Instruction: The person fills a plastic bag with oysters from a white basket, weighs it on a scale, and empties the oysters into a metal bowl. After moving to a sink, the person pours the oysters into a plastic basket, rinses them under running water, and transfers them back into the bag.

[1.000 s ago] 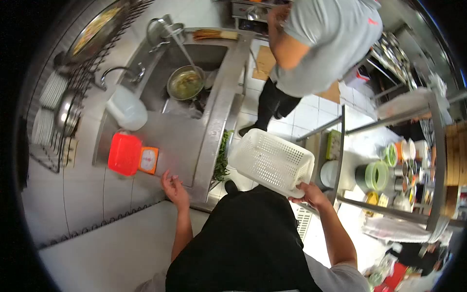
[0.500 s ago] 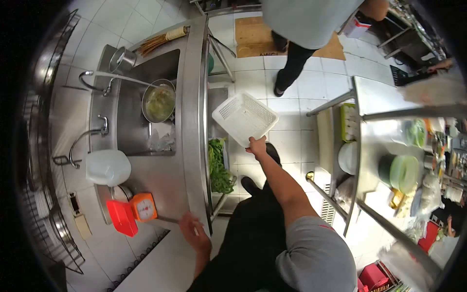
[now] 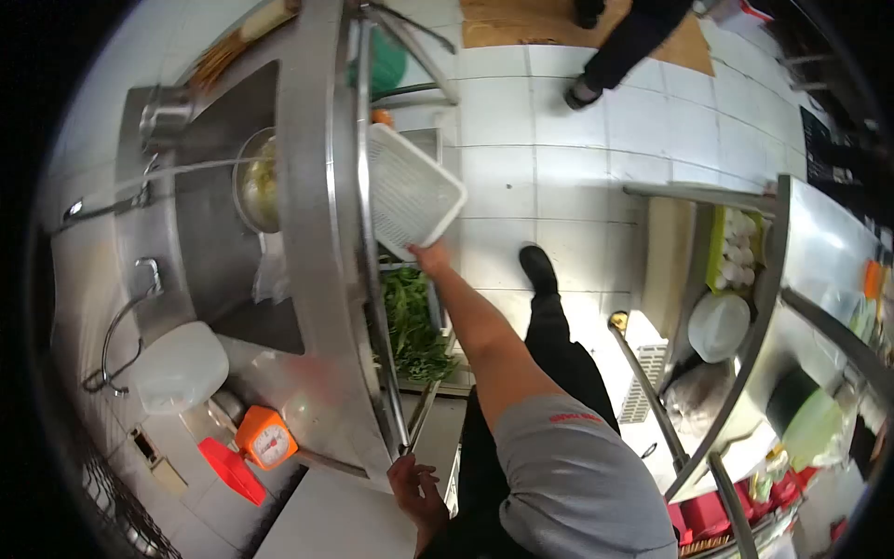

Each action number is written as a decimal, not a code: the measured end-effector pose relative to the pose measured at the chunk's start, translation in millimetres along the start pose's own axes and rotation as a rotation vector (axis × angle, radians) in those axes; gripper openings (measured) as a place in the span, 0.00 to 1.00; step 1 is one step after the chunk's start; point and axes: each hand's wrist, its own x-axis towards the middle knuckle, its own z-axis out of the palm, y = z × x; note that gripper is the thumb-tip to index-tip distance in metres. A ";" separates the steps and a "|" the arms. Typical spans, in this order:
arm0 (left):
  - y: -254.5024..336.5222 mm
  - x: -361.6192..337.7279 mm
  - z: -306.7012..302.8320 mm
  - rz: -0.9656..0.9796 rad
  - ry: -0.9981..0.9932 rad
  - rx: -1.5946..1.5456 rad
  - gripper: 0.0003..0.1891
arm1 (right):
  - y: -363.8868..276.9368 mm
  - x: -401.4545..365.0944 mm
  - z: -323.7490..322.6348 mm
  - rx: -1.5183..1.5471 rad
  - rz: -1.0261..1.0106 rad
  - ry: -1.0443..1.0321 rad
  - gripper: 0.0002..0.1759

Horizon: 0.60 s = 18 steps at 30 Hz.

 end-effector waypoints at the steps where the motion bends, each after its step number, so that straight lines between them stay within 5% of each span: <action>1: 3.2 1.9 1.1 0.006 -0.037 -0.010 0.18 | -13.6 -11.8 -13.3 -0.071 0.035 -0.044 0.38; 4: 24.0 19.5 2.8 0.075 -0.041 -0.064 0.16 | 16.1 -21.7 -50.3 -0.541 0.030 -0.002 0.45; 6: 34.3 28.8 5.1 0.112 -0.089 -0.131 0.16 | 24.4 -46.0 -102.1 -0.654 -0.045 -0.056 0.37; 9: 42.2 44.4 8.7 0.262 -0.196 -0.221 0.16 | -15.9 -134.1 -191.7 -0.302 0.112 -0.035 0.23; 14: 65.8 55.8 29.2 0.489 -0.547 -0.499 0.16 | -104.4 -367.4 -287.1 -0.444 -0.202 0.268 0.21; 16: 71.5 46.6 41.6 0.568 -0.691 -0.570 0.16 | -161.7 -491.9 -297.0 -0.136 -0.435 0.357 0.16; 18: 92.2 22.1 42.9 0.674 -0.819 -0.539 0.16 | -182.9 -598.2 -309.9 -0.183 -0.757 0.690 0.14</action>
